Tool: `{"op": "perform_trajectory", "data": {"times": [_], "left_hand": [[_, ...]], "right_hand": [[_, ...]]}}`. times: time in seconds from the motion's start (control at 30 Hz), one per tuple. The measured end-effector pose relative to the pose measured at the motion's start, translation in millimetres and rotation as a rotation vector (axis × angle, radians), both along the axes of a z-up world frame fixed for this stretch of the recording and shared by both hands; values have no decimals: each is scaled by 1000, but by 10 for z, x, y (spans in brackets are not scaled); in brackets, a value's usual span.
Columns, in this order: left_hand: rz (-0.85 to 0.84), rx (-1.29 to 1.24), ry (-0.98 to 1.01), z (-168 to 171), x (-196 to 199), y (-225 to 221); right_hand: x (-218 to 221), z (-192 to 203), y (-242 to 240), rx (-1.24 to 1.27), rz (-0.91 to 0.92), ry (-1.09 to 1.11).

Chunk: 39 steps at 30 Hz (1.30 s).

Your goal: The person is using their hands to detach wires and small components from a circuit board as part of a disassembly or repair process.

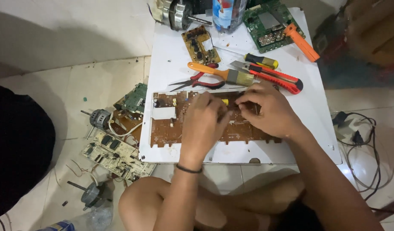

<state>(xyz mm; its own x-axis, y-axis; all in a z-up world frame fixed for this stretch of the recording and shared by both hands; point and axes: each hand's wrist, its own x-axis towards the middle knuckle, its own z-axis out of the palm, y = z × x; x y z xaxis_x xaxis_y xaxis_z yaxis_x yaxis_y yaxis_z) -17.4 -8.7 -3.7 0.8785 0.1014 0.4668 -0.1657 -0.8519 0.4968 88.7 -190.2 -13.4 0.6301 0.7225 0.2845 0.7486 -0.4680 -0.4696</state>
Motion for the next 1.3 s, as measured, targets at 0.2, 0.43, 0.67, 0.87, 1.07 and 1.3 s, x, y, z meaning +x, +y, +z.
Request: {"op": "perform_trajectory", "data": {"times": [0.2,0.43,0.67,0.87,1.07,1.3], "left_hand": [[76,31,146,151,-107,-125],[142,7,60,164,-107,-177],[168,47,38,155,-85,-197],[182,42,39,110,-107,-216],[179,54,49,162,-106,-231],[142,21,102,160,-101,-256]], "right_hand": [[-12,0,3,35,-7,-21],[12,-55,-19,66,1,-54],[-15,17,19,31,-15,-24],[-40,82,20,29,-9,-17],[7,26,1,32,33,-77],[-23,101,-7,-1,26,-8]]}}
